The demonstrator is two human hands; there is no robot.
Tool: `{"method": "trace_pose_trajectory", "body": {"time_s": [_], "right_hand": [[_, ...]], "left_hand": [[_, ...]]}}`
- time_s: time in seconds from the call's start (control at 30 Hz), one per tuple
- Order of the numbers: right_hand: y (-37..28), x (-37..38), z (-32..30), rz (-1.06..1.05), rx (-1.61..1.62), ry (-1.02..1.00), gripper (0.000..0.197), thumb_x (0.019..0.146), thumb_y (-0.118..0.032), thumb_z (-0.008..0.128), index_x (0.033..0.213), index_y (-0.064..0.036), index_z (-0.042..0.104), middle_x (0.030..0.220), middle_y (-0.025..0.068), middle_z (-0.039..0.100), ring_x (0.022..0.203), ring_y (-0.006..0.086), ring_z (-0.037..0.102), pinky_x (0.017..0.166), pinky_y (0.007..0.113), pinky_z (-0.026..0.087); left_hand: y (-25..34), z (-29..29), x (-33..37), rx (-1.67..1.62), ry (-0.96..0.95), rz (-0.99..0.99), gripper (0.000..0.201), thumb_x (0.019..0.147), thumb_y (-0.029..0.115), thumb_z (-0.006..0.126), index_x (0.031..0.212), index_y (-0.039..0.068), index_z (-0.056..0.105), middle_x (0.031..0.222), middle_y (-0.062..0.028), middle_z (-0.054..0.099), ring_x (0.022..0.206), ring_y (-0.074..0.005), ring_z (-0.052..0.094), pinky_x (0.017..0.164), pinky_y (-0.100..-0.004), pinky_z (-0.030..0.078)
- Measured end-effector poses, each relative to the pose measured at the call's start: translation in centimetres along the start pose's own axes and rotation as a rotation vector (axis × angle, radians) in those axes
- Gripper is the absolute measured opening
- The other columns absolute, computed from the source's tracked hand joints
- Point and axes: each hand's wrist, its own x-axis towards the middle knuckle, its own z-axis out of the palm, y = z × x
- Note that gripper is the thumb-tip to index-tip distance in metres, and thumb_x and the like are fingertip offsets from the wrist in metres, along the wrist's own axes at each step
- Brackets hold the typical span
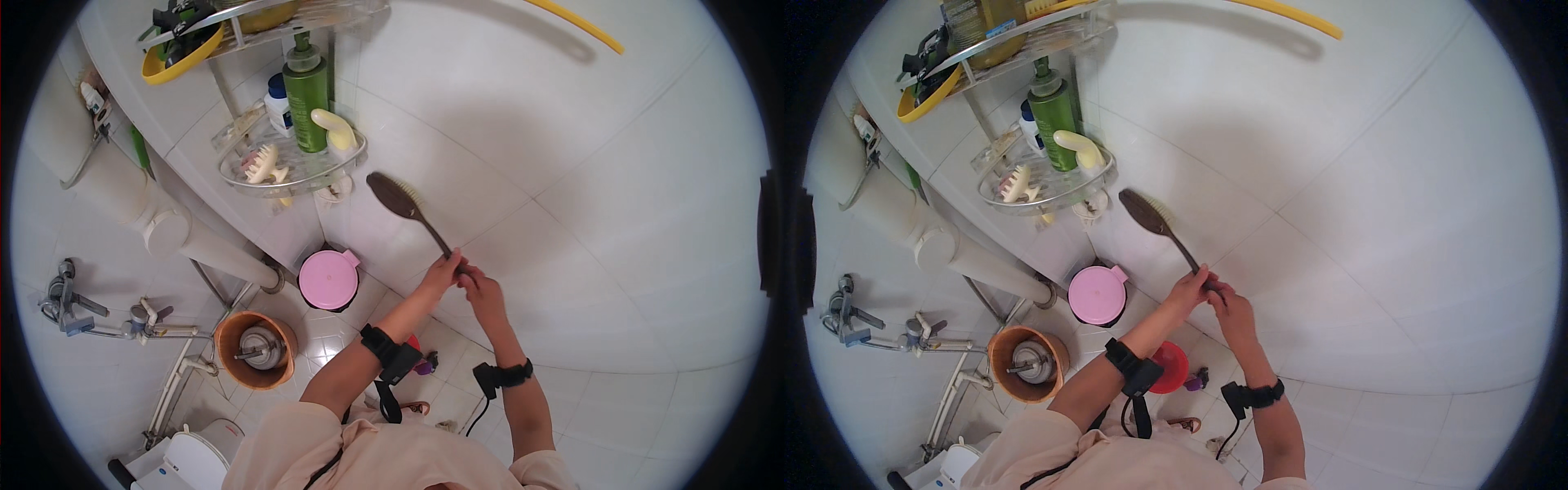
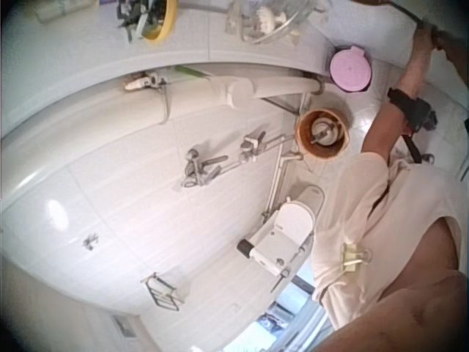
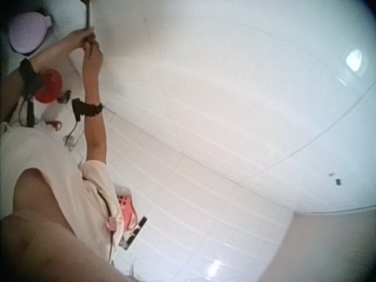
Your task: The person scrubs the white tiled walls of a bathroom using a large brush, repeatedly dipping the brush into a red bucket containing water on the floor.
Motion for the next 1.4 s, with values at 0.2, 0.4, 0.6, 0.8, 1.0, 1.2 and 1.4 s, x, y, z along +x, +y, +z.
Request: {"method": "trace_pose_trajectory", "body": {"time_s": [0.2,0.4,0.6,0.8,1.0,1.2,1.4], "right_hand": [[-7.4,-0.3,-3.4,0.039,-0.029,0.113,0.019,0.085,-0.017,0.05,0.086,-0.0001,0.058,0.062,0.0104,0.057,0.05,0.0192,0.05,0.049,0.029,0.04],[-4.2,-0.2,-0.4,0.049,-0.085,0.005,0.022,0.085,-0.017,0.05,0.097,0.0004,0.056,0.07,0.0121,0.06,0.057,0.0237,0.056,0.055,0.031,0.044],[-7.4,0.0,-1.9,0.104,-0.201,-0.057,0.024,0.085,-0.017,0.05,0.099,0.0011,0.055,0.077,0.0163,0.061,0.07,0.0306,0.059,0.06,0.036,0.045],[-9.7,4.7,-1.9,-0.108,-0.39,-0.069,0.026,0.084,-0.021,0.048,0.096,0.0002,0.056,0.082,0.0201,0.059,0.076,0.0358,0.056,0.067,0.041,0.044],[-10.6,2.8,-4.5,-0.124,-0.425,-0.024,0.025,0.086,-0.017,0.046,0.102,-0.0014,0.055,0.071,0.0129,0.059,0.056,0.0216,0.053,0.054,0.03,0.042],[-12.6,-2.3,-8.0,0.215,-0.251,0.003,0.023,0.085,-0.018,0.048,0.097,-0.0007,0.057,0.079,0.0158,0.06,0.062,0.029,0.056,0.057,0.033,0.043],[-10.6,1.9,-2.7,-0.114,-0.119,0.149,0.023,0.087,-0.018,0.047,0.097,-0.0003,0.055,0.071,0.0141,0.06,0.057,0.0252,0.055,0.054,0.032,0.043]], "left_hand": [[6.6,4.4,-3.7,0.092,-0.251,0.198,0.036,0.091,0.037,0.04,0.094,0.002,0.048,0.086,-0.0072,0.059,0.081,-0.0129,0.055,0.07,-0.0241,0.043],[3.1,-0.1,-1.7,0.052,-0.135,0.009,0.038,0.09,0.04,0.04,0.093,0.002,0.049,0.086,-0.0064,0.057,0.078,-0.012,0.054,0.069,-0.0251,0.043],[3.6,0.3,-2.4,-0.114,-0.232,-0.002,0.037,0.089,0.039,0.043,0.091,0.003,0.051,0.085,-0.0071,0.057,0.077,-0.015,0.054,0.071,-0.0282,0.044],[7.4,-0.4,-0.6,-0.374,-0.261,0.099,0.038,0.088,0.04,0.044,0.089,0.003,0.053,0.089,-0.0079,0.056,0.086,-0.0198,0.054,0.078,-0.0335,0.044],[6.9,2.5,-1.5,-0.367,-0.297,0.083,0.037,0.089,0.038,0.042,0.091,0.003,0.053,0.088,-0.0085,0.056,0.085,-0.0194,0.054,0.077,-0.0331,0.044],[6.3,7.6,-5.0,-0.127,-0.369,0.065,0.04,0.089,0.043,0.041,0.089,0.004,0.051,0.08,-0.0055,0.053,0.073,-0.0152,0.052,0.069,-0.028,0.043],[10.2,3.7,-3.0,0.057,-0.179,0.215,0.044,0.087,0.046,0.043,0.09,0.003,0.05,0.078,-0.0048,0.054,0.073,-0.0138,0.052,0.068,-0.0259,0.042]]}}
